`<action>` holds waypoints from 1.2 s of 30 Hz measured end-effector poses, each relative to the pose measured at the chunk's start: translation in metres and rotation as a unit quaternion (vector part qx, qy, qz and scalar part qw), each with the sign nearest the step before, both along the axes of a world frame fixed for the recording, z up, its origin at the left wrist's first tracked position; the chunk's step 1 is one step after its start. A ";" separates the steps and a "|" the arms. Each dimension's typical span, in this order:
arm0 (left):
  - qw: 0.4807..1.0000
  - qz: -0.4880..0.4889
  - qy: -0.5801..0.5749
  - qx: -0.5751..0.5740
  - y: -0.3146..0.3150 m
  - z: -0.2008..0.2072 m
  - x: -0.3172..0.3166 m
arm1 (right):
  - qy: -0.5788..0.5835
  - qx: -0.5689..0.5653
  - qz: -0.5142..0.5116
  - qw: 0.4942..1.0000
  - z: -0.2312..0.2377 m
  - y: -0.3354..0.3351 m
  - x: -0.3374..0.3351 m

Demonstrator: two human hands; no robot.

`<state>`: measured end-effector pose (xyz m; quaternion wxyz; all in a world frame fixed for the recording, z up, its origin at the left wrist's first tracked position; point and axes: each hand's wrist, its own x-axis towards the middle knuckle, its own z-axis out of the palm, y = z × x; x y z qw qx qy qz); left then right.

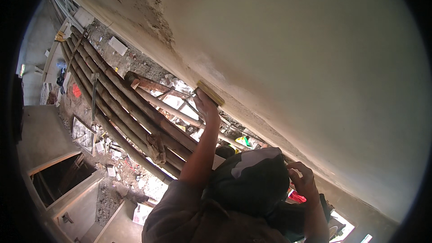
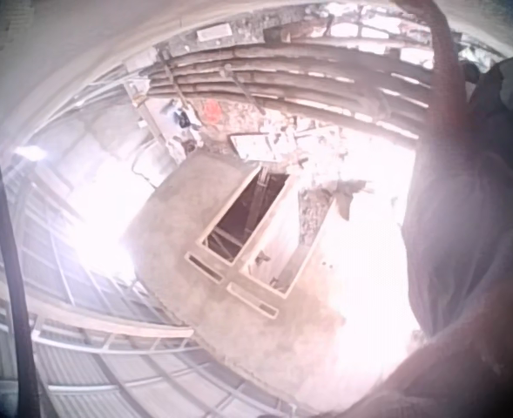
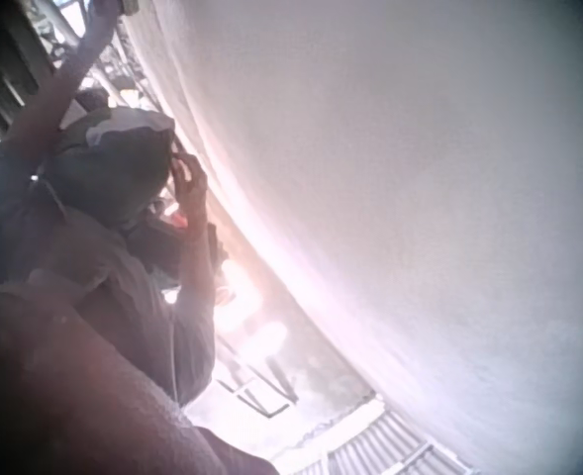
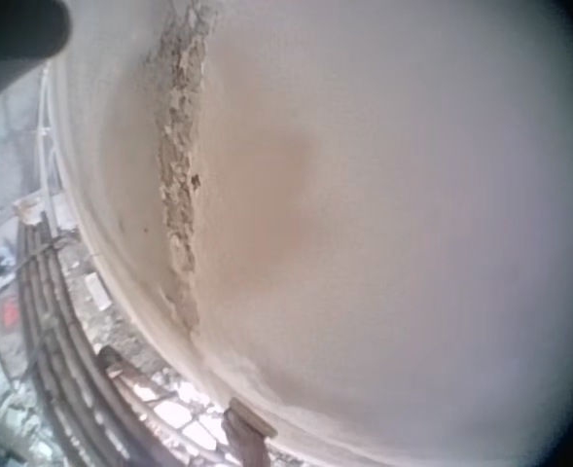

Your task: The person smooths a freshly plastered wall using a yellow sponge and a cloth, repeatedly wiping and rubbing the surface to even out the finish. The person occasionally dips the sponge into a bucket of water and continues smoothing different sections of the wall.

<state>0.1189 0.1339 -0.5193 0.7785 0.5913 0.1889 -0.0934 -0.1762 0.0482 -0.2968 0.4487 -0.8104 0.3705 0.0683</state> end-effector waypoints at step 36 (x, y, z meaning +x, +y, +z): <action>0.923 0.173 -0.343 -0.011 0.065 0.287 0.082 | -0.136 0.070 0.336 0.929 0.041 -0.097 -0.039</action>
